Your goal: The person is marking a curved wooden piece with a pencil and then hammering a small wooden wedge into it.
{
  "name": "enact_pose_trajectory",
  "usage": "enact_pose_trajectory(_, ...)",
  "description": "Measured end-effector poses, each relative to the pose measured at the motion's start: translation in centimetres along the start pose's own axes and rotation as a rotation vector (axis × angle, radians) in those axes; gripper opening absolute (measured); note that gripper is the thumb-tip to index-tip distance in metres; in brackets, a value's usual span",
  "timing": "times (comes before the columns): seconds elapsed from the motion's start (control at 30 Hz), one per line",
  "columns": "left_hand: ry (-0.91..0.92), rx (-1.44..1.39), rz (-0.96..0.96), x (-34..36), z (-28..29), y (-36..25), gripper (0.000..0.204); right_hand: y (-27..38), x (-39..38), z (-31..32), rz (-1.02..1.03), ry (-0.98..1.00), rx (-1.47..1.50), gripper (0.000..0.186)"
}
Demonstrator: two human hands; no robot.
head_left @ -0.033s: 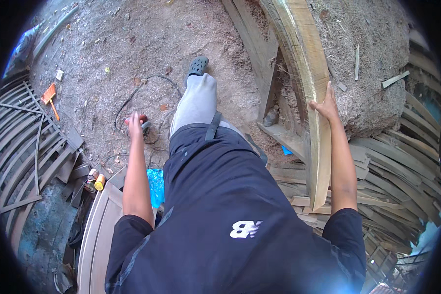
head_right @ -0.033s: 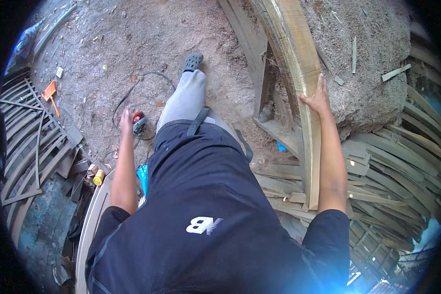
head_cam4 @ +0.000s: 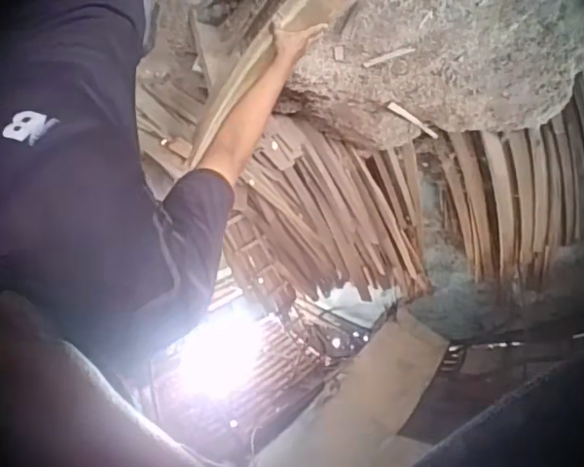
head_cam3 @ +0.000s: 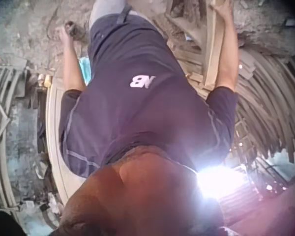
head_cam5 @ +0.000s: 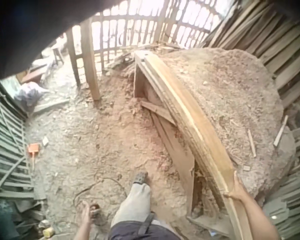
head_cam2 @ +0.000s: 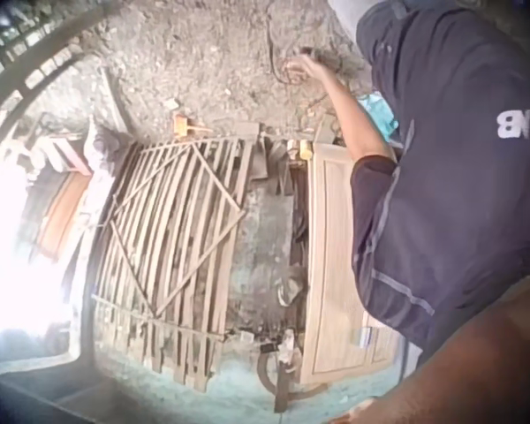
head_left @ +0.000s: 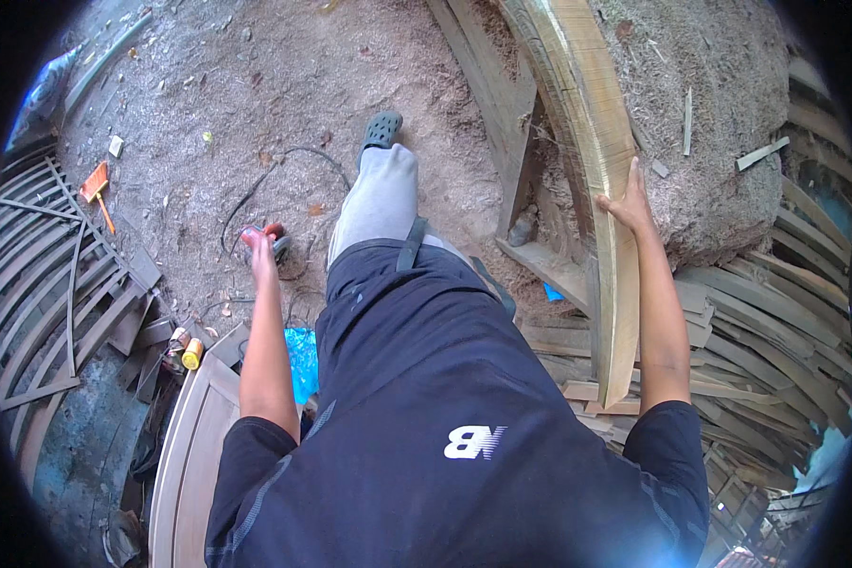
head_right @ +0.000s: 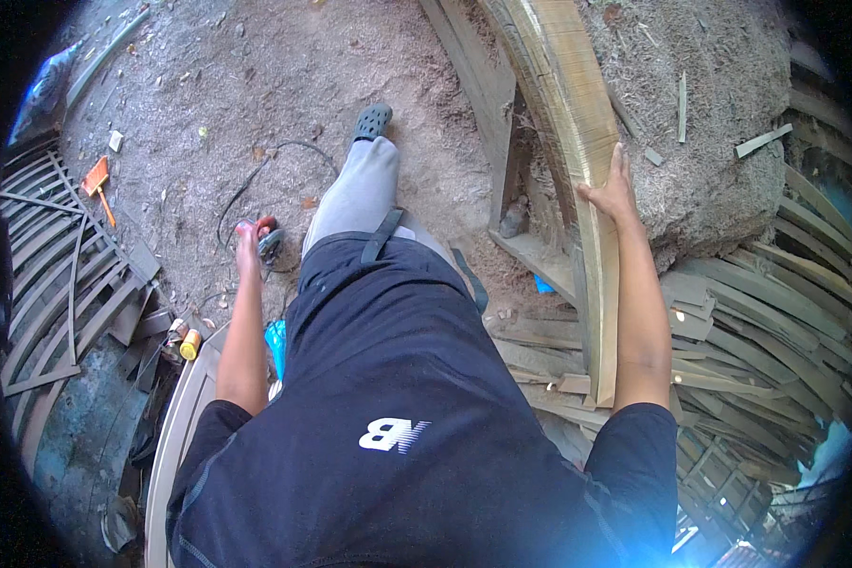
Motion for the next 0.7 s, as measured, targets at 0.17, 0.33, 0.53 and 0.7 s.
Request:
enact_pose_trajectory(0.17, -0.488, -0.024, 0.887, -21.5, 6.3, 12.9, 0.087, 0.1, -0.1, -0.3, -0.088, 0.077, 0.015, 0.142)
enact_pose_trajectory(0.33, -0.212, 0.344, 0.896, -23.4, 9.0, 14.3, 0.073, 1.4, -1.2, -0.3, -0.157, -0.013, -0.040, 0.138)
enact_pose_trajectory(0.53, 0.216, 0.340, 0.080, -0.9, -5.6, -5.0, 0.056, 2.3, -1.8, 1.4, -0.182, -0.254, 0.194, 0.109)
enact_pose_trajectory(0.7, 0.326, 0.439, -0.795, 6.2, -33.7, -36.3, 0.055, 4.0, 2.0, 3.8, -0.175, -0.435, 0.456, 0.059)
Point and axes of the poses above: each hand's wrist, its own x-axis towards the middle knuckle, its own z-axis out of the back of the hand, y = z × x, the point moved 5 cm from there along x, towards the middle knuckle, and after that the axes turned 9 degrees about -z, right-handed, at the moved point
